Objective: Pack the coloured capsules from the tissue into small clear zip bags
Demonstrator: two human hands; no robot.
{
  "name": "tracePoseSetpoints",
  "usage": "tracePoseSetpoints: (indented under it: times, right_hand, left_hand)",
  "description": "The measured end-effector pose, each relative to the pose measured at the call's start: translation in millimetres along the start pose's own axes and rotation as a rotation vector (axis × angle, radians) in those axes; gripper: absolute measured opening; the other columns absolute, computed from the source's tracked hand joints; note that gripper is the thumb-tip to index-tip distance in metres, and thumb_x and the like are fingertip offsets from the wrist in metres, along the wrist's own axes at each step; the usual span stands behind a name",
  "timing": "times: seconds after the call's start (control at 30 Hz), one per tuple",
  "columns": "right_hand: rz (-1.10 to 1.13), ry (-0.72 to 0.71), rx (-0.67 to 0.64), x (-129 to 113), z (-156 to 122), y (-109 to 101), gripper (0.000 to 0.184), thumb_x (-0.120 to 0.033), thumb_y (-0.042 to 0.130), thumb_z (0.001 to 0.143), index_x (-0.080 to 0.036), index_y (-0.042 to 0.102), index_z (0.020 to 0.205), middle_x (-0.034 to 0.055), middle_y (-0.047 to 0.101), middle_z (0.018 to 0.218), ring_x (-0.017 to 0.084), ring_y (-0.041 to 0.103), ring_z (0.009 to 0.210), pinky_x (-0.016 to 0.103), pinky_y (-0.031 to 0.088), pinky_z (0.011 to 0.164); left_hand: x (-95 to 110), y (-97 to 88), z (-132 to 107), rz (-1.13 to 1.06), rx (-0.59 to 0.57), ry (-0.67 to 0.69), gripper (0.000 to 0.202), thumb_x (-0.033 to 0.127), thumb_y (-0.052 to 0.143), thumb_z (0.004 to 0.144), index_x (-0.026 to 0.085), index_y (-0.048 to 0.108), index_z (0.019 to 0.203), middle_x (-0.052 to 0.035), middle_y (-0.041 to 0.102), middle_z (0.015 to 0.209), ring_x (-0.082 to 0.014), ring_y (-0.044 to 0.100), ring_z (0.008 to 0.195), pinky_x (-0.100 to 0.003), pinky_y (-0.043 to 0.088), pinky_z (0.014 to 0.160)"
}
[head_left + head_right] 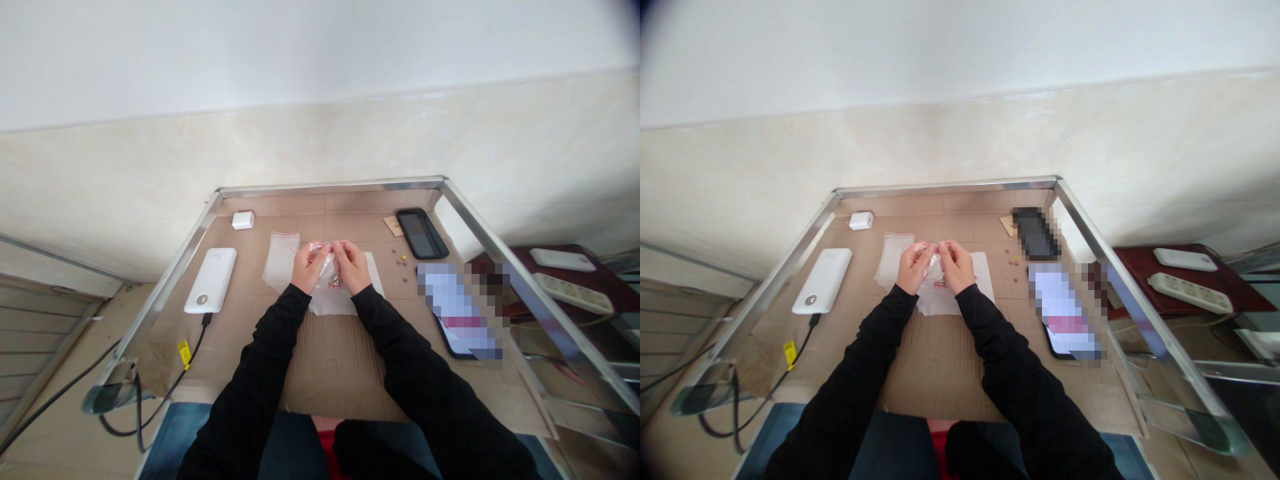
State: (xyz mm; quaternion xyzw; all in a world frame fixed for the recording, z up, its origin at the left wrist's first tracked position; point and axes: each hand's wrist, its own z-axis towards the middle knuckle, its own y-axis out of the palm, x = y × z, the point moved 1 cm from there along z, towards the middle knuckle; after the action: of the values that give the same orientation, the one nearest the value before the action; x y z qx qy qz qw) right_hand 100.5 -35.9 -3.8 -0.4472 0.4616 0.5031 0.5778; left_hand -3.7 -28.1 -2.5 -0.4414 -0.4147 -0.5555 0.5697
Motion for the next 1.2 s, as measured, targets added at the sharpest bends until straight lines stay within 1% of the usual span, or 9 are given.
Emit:
tracePoseSetpoints:
  times: [0.2, 0.33, 0.43, 0.5, 0.57, 0.77, 0.97, 1.1, 1.2]
  right_hand:
    - [-0.05, -0.056, -0.026, -1.1, 1.4, -3.0, 0.032, -0.044, 0.043, 0.079, -0.017, 0.049, 0.063, -0.004, 0.039, 0.049, 0.008, 0.035, 0.044, 0.02, 0.027, 0.043]
    - [-0.038, -0.055, -0.054, -1.1, 1.6, -5.5, 0.032, -0.044, 0.043, 0.079, -0.017, 0.05, 0.063, -0.0044, 0.038, 0.047, 0.008, 0.034, 0.044, 0.02, 0.026, 0.043]
    - [-0.019, -0.038, -0.081, -2.9, 1.5, -6.5, 0.033, -0.044, 0.04, 0.08, -0.018, 0.046, 0.061, -0.0048, 0.036, 0.047, 0.008, 0.034, 0.044, 0.02, 0.027, 0.044]
    - [-0.054, -0.055, -0.094, -4.4, 1.3, -6.6, 0.034, -0.044, 0.039, 0.081, -0.018, 0.043, 0.059, -0.0044, 0.036, 0.049, 0.009, 0.035, 0.046, 0.02, 0.028, 0.045]
    - [-0.106, -0.085, -0.108, -5.4, 1.2, -6.4, 0.035, -0.044, 0.037, 0.082, -0.018, 0.043, 0.059, -0.0039, 0.038, 0.051, 0.009, 0.037, 0.049, 0.021, 0.029, 0.048]
    - [-0.191, -0.143, -0.108, -6.4, 1.0, -7.3, 0.037, -0.043, 0.036, 0.083, -0.018, 0.041, 0.056, -0.0037, 0.038, 0.051, 0.009, 0.037, 0.051, 0.021, 0.028, 0.049]
    - [-0.164, -0.087, -0.056, -5.7, 2.4, -11.2, 0.038, -0.043, 0.035, 0.083, -0.019, 0.037, 0.054, -0.0041, 0.036, 0.046, 0.009, 0.036, 0.046, 0.021, 0.027, 0.045]
    - [-0.14, -0.08, -0.046, -5.0, 3.2, -11.4, 0.039, -0.044, 0.036, 0.083, -0.019, 0.036, 0.053, -0.0045, 0.036, 0.044, 0.008, 0.035, 0.043, 0.021, 0.027, 0.043]
    - [-0.083, -0.058, -0.072, -4.0, 4.5, -11.6, 0.036, -0.044, 0.037, 0.082, -0.018, 0.04, 0.057, -0.0052, 0.037, 0.045, 0.007, 0.035, 0.041, 0.02, 0.027, 0.041]
  left_hand:
    - [-3.1, -1.1, -0.8, -0.02, -0.023, -0.054, 0.026, 0.039, 0.051, 0.075, 0.015, 0.051, 0.064, 0.0053, 0.04, 0.048, -0.0048, 0.035, 0.04, -0.017, 0.027, 0.038]
    - [-7.2, 0.4, -0.3, -0.069, -0.047, -0.09, 0.028, 0.04, 0.053, 0.074, 0.015, 0.049, 0.062, 0.0063, 0.039, 0.045, -0.0032, 0.032, 0.036, -0.016, 0.023, 0.034]
    - [-8.2, 2.0, -1.2, -0.086, -0.122, -0.135, 0.031, 0.043, 0.05, 0.075, 0.015, 0.047, 0.062, 0.0076, 0.035, 0.037, -0.0035, 0.03, 0.029, -0.016, 0.02, 0.03]
    - [-7.7, 2.4, -2.0, -0.091, -0.17, -0.155, 0.032, 0.044, 0.048, 0.076, 0.016, 0.047, 0.062, 0.0072, 0.036, 0.036, -0.0041, 0.031, 0.027, -0.016, 0.021, 0.028]
    - [-6.4, 1.9, -2.4, -0.098, -0.183, -0.143, 0.033, 0.044, 0.048, 0.076, 0.015, 0.046, 0.06, 0.0055, 0.041, 0.039, -0.0045, 0.035, 0.029, -0.016, 0.024, 0.028]
    - [-1.4, -0.2, -2.1, -0.066, -0.155, -0.089, 0.036, 0.044, 0.049, 0.076, 0.014, 0.045, 0.056, 0.0049, 0.042, 0.041, -0.0042, 0.038, 0.032, -0.016, 0.029, 0.031]
    - [0.3, -1.5, -0.9, -0.099, -0.089, -0.087, 0.031, 0.043, 0.047, 0.077, 0.014, 0.05, 0.065, 0.0045, 0.047, 0.045, -0.0038, 0.038, 0.031, -0.015, 0.028, 0.028]
    - [0.8, -2.4, -0.7, -0.077, -0.07, -0.042, 0.031, 0.042, 0.046, 0.078, 0.014, 0.05, 0.064, 0.0051, 0.046, 0.044, -0.0035, 0.038, 0.03, -0.015, 0.027, 0.028]
    - [2.2, -4.5, 0.2, -0.055, -0.036, -0.021, 0.031, 0.041, 0.047, 0.078, 0.014, 0.049, 0.062, 0.0057, 0.045, 0.042, -0.0033, 0.037, 0.03, -0.016, 0.026, 0.029]
